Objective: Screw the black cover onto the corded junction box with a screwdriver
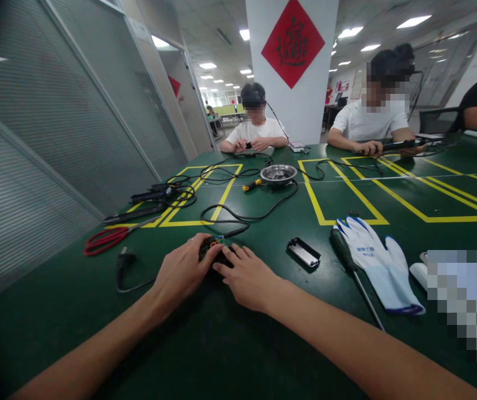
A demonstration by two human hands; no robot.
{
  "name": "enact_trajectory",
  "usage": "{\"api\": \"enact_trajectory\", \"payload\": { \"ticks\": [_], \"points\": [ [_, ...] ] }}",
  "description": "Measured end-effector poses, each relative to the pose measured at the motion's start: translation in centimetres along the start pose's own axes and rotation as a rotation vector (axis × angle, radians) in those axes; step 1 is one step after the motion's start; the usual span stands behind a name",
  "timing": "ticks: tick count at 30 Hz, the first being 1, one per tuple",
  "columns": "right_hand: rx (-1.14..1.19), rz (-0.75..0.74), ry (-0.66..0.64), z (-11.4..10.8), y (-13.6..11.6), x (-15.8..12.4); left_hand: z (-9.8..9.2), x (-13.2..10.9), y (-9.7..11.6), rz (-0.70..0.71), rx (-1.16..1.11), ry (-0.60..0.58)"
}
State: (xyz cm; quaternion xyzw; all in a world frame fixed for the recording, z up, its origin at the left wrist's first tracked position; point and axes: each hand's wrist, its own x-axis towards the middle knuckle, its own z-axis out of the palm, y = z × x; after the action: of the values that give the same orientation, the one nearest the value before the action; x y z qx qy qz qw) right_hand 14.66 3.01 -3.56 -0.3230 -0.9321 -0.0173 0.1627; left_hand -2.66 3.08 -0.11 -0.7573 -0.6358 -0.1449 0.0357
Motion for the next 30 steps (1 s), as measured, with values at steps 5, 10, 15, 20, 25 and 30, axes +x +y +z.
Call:
{"api": "enact_trajectory", "payload": {
  "ticks": [5,10,15,20,25,30],
  "points": [
    [-0.024,0.066,-0.011,-1.5,0.8,-2.5,-0.3,-0.2,0.4,0.01,0.001,-0.012],
    [-0.052,0.196,-0.017,-4.8,0.7,-6.7,-0.6,-0.7,1.1,0.025,-0.015,-0.053],
    [0.054,0.275,0.034,-5.0,-0.2,-8.1,-0.5,-1.2,1.6,0.064,-0.042,-0.042],
    [0.116,0.23,0.024,-4.1,-0.1,-8.7,-0.2,-1.4,1.7,0.137,-0.085,-0.066],
    [0.045,0.269,0.26,-5.0,1.4,-9.6,-0.1,-1.9,2.4,0.289,-0.166,-0.168],
    [0.046,0.165,0.13,-4.5,1.9,-9.6,0.2,-3.0,3.9,0.489,-0.237,-0.297]
  ]
}}
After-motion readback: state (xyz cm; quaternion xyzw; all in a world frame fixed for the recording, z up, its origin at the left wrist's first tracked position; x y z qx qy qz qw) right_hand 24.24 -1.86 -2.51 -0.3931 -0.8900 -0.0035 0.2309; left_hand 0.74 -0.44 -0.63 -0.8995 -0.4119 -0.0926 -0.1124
